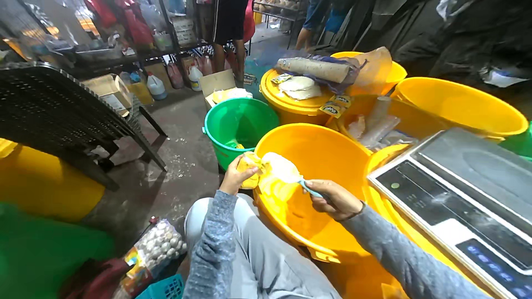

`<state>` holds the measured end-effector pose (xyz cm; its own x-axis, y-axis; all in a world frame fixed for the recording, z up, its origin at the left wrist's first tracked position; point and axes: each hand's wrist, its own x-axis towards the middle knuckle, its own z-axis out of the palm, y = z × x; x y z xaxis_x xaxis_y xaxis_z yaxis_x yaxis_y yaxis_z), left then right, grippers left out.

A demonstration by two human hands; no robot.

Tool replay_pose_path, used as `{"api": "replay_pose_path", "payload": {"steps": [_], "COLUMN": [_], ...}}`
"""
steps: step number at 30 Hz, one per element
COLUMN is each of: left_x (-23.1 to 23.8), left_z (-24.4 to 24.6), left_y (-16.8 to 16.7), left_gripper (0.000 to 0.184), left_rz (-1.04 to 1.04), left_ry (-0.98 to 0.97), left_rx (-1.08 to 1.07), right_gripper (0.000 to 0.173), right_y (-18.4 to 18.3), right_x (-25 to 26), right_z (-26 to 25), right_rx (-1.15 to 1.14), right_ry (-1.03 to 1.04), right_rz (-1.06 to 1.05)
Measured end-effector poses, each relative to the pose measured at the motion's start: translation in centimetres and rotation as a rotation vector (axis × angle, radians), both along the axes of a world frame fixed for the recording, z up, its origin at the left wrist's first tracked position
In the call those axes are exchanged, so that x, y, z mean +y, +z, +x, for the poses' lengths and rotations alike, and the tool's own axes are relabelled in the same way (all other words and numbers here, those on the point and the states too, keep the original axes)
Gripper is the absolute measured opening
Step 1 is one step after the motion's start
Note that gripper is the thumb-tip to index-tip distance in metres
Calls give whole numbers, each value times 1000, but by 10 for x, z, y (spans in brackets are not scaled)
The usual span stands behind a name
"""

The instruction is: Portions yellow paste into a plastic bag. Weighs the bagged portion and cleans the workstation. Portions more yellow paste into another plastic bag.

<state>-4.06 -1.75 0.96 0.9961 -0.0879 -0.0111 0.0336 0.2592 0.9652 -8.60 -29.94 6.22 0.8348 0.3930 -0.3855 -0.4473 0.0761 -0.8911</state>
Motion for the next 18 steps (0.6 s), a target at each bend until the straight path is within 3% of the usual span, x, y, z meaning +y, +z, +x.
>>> {"api": "replay_pose_path", "payload": {"steps": [3, 5, 7, 9, 11, 15, 18], "left_x": [1, 1, 1, -3, -11, -19, -19], "left_z": [-2, -3, -2, -1, 2, 3, 3], "left_y": [-2, -3, -5, -5, -5, -6, 0], "left_gripper": [86, 91, 88, 81, 73, 64, 61], "left_rz": [-67, -143, -180, -110, 14, 121, 53], "left_ry": [-107, -171, -186, -137, -59, 33, 95], "left_rx": [5, -7, -15, 0, 38, 44, 46], "right_gripper": [28, 20, 31, 38, 33, 33, 34], "right_y": [3, -2, -7, -10, -15, -17, 1], "right_x": [-2, -3, -2, 8, 23, 27, 8], "right_z": [6, 13, 14, 6, -4, -16, -26], "right_rx": [-144, -477, -831, -1097, -1308, -1432, -1273], "right_ry": [-53, -62, -42, -62, -106, -158, -213], "right_rz": [-63, -300, -669, -928, -1051, -1075, -884]}}
